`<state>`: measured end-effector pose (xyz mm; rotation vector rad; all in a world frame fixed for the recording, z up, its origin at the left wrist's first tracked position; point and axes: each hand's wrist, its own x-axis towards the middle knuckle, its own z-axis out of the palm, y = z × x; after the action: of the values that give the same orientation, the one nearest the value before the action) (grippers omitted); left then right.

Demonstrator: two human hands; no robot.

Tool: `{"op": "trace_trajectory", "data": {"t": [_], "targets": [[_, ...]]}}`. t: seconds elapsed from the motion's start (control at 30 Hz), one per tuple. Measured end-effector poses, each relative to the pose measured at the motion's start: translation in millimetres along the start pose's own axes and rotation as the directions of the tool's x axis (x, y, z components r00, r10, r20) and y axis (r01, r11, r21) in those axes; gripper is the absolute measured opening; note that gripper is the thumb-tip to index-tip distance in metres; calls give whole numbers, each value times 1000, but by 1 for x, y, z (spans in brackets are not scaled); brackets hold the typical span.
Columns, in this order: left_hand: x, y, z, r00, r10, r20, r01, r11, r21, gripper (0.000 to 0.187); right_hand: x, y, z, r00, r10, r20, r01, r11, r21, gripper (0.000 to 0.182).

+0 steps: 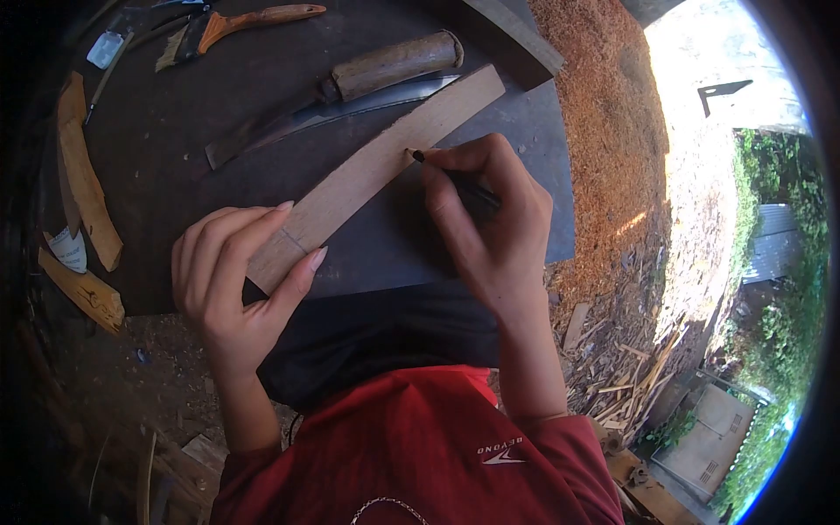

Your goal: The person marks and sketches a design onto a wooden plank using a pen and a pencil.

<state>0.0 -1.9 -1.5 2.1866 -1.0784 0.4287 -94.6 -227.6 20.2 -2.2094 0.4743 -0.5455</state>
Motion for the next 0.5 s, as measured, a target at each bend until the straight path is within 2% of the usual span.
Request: {"op": "trace_trajectory", "data": {"t": [0.3,0.5], "targets": [[0,0,0,1000,1,3,-1,1000,-7,41,3,1,-1,999,27,-25,-27,1000,12,6],[1,1,0,1000,4,6,-4,1000,-4,40,6,5,-3,999,-36,-39,35,999,-24,11]]}}
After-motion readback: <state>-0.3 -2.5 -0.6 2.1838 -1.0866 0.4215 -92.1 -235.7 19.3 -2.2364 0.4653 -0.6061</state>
